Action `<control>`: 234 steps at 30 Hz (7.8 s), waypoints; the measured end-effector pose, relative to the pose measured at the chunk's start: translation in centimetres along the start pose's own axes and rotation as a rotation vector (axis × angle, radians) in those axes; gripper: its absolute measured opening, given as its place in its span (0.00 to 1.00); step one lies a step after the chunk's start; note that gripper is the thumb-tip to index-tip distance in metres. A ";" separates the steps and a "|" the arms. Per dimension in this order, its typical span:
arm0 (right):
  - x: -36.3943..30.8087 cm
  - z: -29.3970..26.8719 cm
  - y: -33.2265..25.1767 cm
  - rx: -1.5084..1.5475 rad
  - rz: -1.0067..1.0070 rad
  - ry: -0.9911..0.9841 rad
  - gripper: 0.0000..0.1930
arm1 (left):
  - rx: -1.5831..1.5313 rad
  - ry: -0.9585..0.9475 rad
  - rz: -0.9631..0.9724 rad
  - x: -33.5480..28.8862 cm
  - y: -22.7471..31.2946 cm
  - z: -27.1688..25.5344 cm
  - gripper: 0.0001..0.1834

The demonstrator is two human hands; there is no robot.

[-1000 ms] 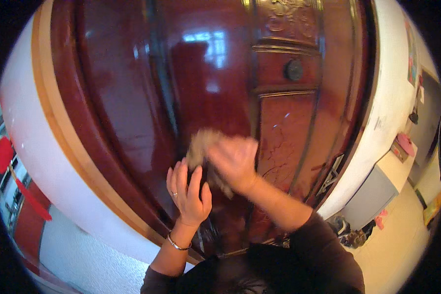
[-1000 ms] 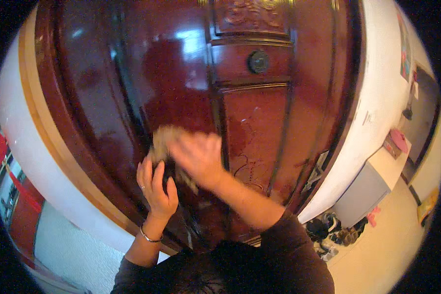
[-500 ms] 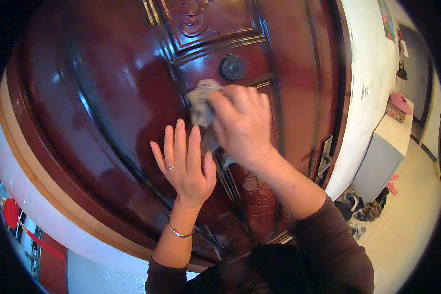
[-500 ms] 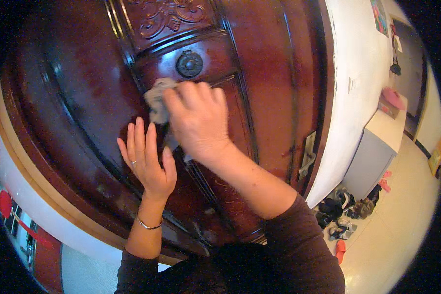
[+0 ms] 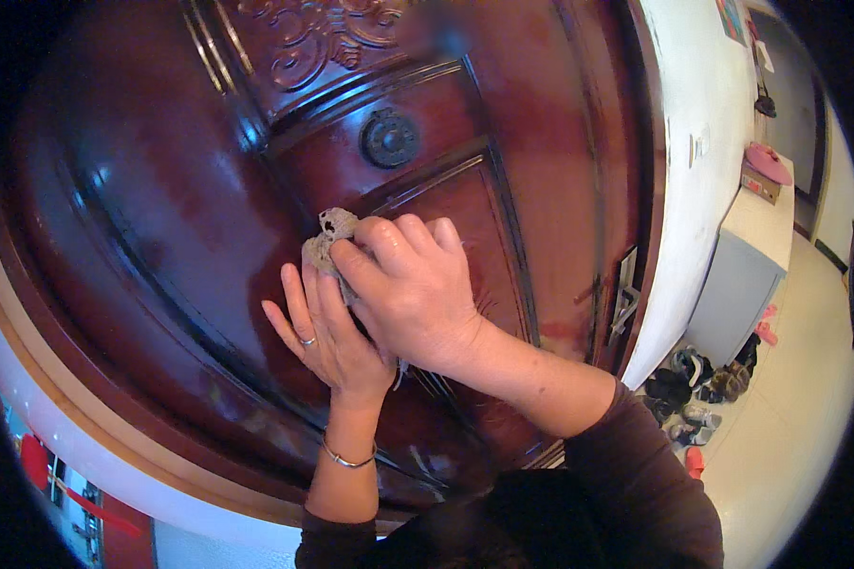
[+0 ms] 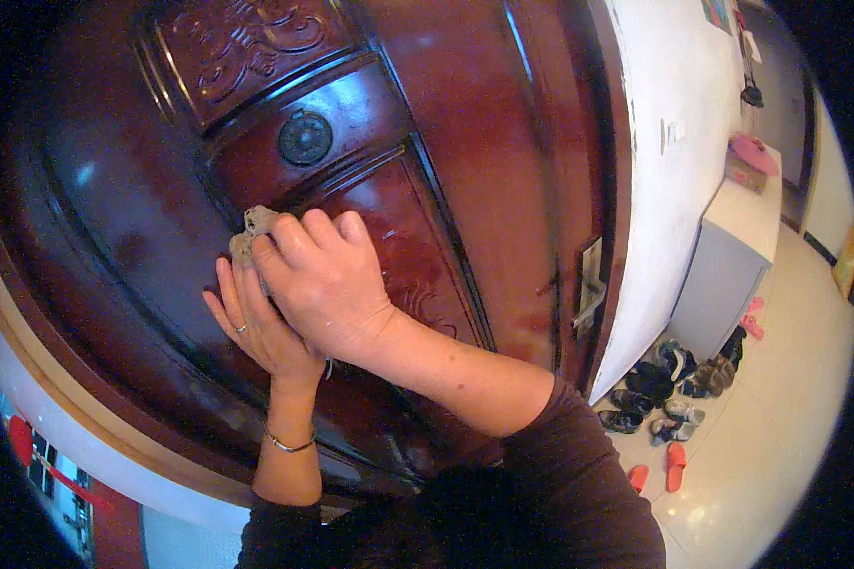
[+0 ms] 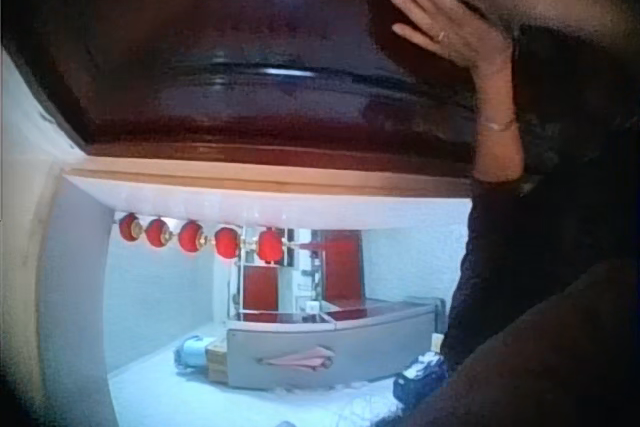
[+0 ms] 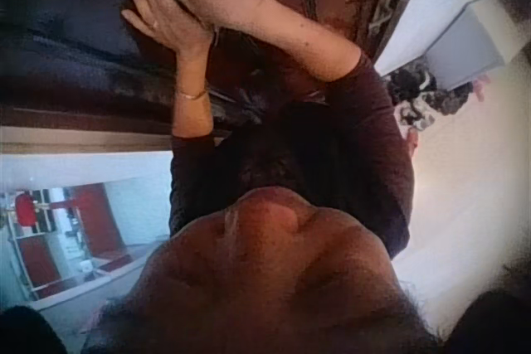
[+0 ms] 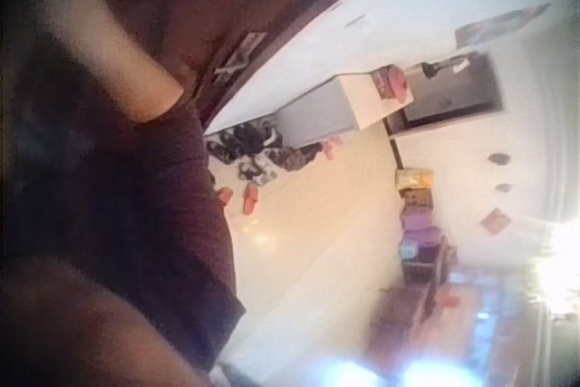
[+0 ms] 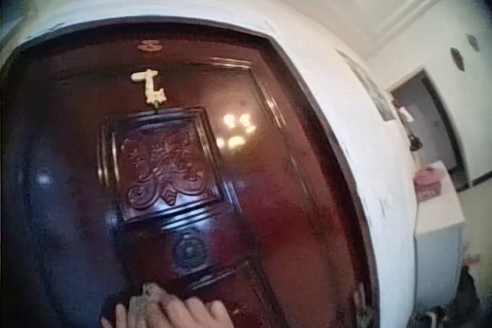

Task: The person wipes the surface of a dark wooden door with a cloth. They systematically clean the door's panels, edges, and decorative elements, moving from the top to the bottom.

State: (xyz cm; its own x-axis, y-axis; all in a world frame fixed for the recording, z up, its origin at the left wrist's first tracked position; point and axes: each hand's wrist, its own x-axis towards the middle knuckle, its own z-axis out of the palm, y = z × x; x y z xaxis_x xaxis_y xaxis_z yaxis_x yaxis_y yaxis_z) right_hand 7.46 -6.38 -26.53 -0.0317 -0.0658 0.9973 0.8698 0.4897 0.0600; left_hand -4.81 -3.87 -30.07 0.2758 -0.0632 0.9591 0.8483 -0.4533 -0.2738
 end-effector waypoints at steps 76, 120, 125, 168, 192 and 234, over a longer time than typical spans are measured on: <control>-0.9 -4.0 11.1 -0.128 0.147 0.070 0.22 | 0.251 -0.185 -0.015 -0.4 1.9 0.0 0.35; 11.6 -1.8 3.7 -0.144 -0.366 -0.159 0.05 | 0.183 0.019 -0.140 7.6 -1.9 0.1 0.34; 11.7 -1.1 1.5 -0.206 -0.353 -0.211 0.03 | 0.157 0.055 -0.145 7.3 -2.2 0.1 0.35; 5.4 -4.6 11.4 -0.371 0.126 0.012 0.11 | 0.260 -0.009 -0.091 7.2 -0.8 0.5 0.32; -0.6 -0.2 7.3 0.000 0.104 0.179 0.26 | 0.287 -0.064 -0.011 6.6 -0.2 0.6 0.26; -5.8 3.4 -0.7 0.023 0.219 0.200 0.19 | 0.078 -0.049 0.010 5.5 -1.0 0.5 0.29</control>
State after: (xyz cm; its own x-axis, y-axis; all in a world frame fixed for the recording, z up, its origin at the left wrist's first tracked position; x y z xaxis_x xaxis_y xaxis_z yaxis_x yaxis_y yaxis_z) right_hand 5.35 -3.44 -32.25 0.2553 -0.1248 0.9588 0.8338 0.5305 -0.1530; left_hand -3.90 -3.37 -24.53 0.3048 -0.0231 0.9521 0.8774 -0.3821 -0.2902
